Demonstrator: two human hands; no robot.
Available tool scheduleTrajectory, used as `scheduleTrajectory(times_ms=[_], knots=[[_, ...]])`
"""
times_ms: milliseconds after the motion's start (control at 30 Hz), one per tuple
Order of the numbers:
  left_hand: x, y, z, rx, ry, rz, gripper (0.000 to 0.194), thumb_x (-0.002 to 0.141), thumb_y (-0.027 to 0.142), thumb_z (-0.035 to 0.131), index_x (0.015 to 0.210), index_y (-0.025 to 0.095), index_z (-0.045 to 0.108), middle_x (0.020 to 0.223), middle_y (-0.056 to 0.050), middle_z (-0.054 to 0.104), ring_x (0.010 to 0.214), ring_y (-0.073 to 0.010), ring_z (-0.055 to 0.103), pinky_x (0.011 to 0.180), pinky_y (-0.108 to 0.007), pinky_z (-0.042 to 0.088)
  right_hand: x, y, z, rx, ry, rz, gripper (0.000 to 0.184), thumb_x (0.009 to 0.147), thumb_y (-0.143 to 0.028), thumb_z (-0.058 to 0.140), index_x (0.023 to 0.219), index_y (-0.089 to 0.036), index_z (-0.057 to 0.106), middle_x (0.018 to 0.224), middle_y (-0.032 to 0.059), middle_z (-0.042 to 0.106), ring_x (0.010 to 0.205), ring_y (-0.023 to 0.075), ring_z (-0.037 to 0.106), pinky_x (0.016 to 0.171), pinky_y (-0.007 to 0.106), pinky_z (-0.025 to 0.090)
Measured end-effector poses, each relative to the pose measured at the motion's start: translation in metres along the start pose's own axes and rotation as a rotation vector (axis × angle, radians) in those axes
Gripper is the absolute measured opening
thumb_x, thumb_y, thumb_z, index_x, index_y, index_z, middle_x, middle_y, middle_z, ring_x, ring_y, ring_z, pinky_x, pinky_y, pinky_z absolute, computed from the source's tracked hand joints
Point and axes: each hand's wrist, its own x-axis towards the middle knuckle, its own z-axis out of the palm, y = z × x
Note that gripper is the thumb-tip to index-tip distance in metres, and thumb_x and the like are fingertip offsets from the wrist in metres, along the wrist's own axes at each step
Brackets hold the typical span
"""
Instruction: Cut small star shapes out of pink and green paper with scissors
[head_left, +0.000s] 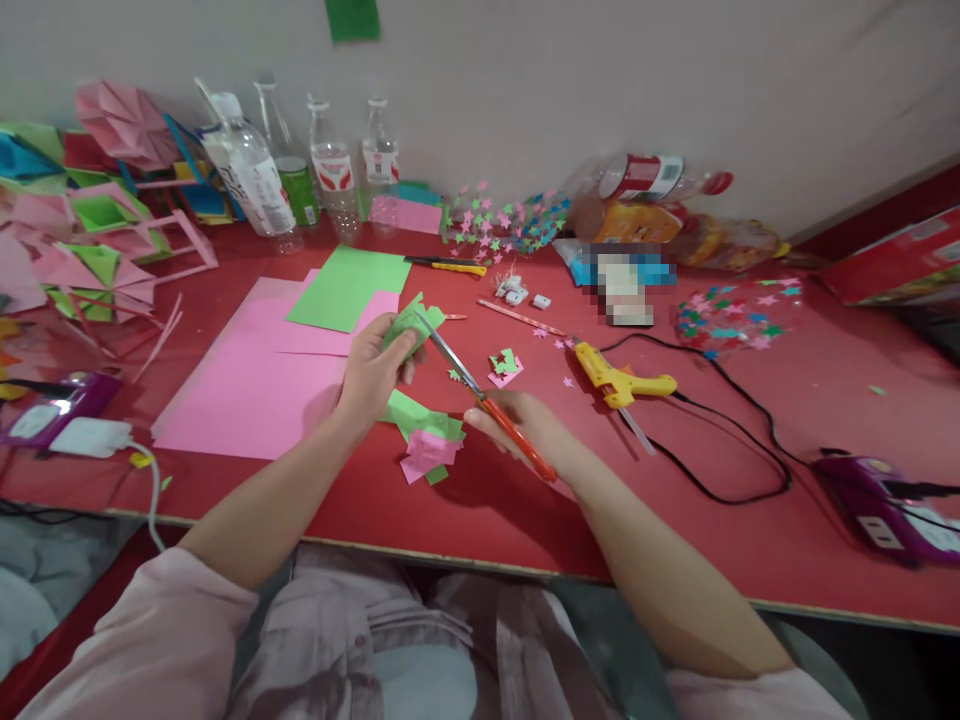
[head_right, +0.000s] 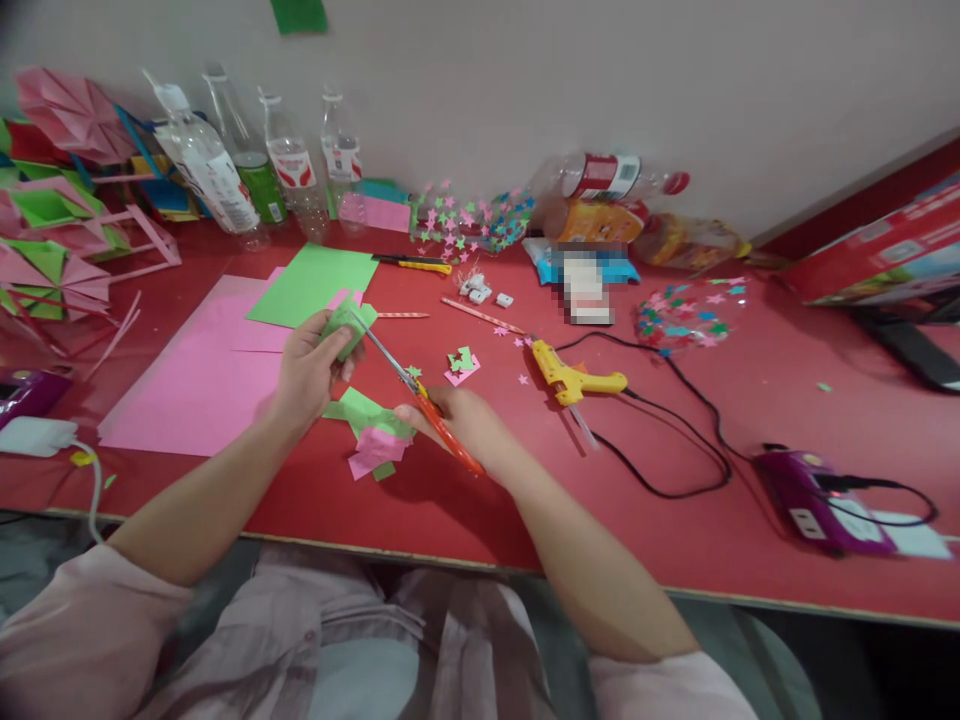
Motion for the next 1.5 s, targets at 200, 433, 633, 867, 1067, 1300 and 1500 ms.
scheduleTrajectory(times_ms=[200, 433, 633, 867, 1067, 1300, 1500], knots=[[0.0012, 0.0010, -0.0025, 0.055, -0.001, 0.038, 0.010, 0.080, 0.020, 0.058, 0.072, 0.019, 0.053, 0.053, 0.007, 0.059, 0.034, -0.0009, 0.040, 0.036, -0.016, 0.030, -0.0015, -0.0021, -0.0016, 0.053, -0.030, 0.020, 0.055, 0.075, -0.074, 0.057, 0.065, -0.021, 0.048, 0.050, -0.0051, 0.040, 0.046, 0.0113, 0.039, 0.047, 0.025, 0.026], [0.0032, 0.0020, -0.0032, 0.019, -0.001, 0.017, 0.015, 0.079, 0.023, 0.062, 0.068, 0.018, 0.053, 0.052, 0.006, 0.059, 0.032, -0.0006, 0.038, 0.033, -0.016, 0.027, -0.0003, 0.0005, 0.0021, 0.124, -0.010, 0.008, 0.054, 0.077, -0.072, 0.059, 0.061, -0.021, 0.048, 0.049, -0.0048, 0.039, 0.044, 0.0106, 0.038, 0.043, 0.025, 0.028], [0.0028, 0.0021, -0.0036, -0.022, -0.008, -0.011, 0.017, 0.078, 0.026, 0.064, 0.067, 0.018, 0.054, 0.051, 0.005, 0.060, 0.031, -0.0009, 0.038, 0.033, -0.016, 0.027, 0.0014, 0.0013, 0.0040, 0.104, 0.009, -0.027, 0.054, 0.078, -0.071, 0.058, 0.058, -0.022, 0.045, 0.047, -0.0043, 0.037, 0.042, 0.0105, 0.037, 0.041, 0.026, 0.028], [0.0042, 0.0040, -0.0050, -0.060, -0.036, -0.043, 0.016, 0.076, 0.026, 0.065, 0.067, 0.018, 0.055, 0.050, 0.004, 0.061, 0.030, -0.0006, 0.036, 0.032, -0.016, 0.025, 0.0013, -0.0001, 0.0041, 0.105, 0.013, -0.005, 0.052, 0.078, -0.068, 0.058, 0.059, -0.022, 0.043, 0.048, -0.0041, 0.037, 0.043, 0.0106, 0.036, 0.042, 0.026, 0.026], [0.0039, 0.0044, -0.0049, -0.043, -0.066, -0.094, 0.015, 0.075, 0.027, 0.065, 0.068, 0.018, 0.056, 0.047, 0.005, 0.059, 0.029, -0.0009, 0.035, 0.031, -0.016, 0.023, -0.0006, -0.0034, 0.0042, 0.064, 0.010, 0.011, 0.051, 0.078, -0.068, 0.058, 0.061, -0.022, 0.042, 0.050, -0.0039, 0.039, 0.045, 0.0111, 0.037, 0.045, 0.026, 0.026], [0.0035, 0.0068, -0.0042, -0.075, -0.079, -0.087, 0.015, 0.074, 0.026, 0.064, 0.067, 0.017, 0.055, 0.047, 0.005, 0.059, 0.028, -0.0004, 0.035, 0.031, -0.016, 0.021, 0.0008, -0.0049, 0.0071, 0.124, 0.010, -0.001, 0.056, 0.077, -0.076, 0.051, 0.061, -0.023, 0.039, 0.050, -0.0042, 0.037, 0.045, 0.0111, 0.038, 0.046, 0.026, 0.028], [0.0037, 0.0063, -0.0068, -0.056, -0.085, -0.091, 0.014, 0.073, 0.027, 0.065, 0.068, 0.017, 0.055, 0.047, 0.005, 0.060, 0.028, -0.0006, 0.035, 0.031, -0.016, 0.022, -0.0001, -0.0071, 0.0057, 0.128, -0.012, 0.015, 0.055, 0.078, -0.074, 0.050, 0.062, -0.023, 0.037, 0.051, -0.0052, 0.036, 0.045, 0.0100, 0.036, 0.045, 0.026, 0.028]])
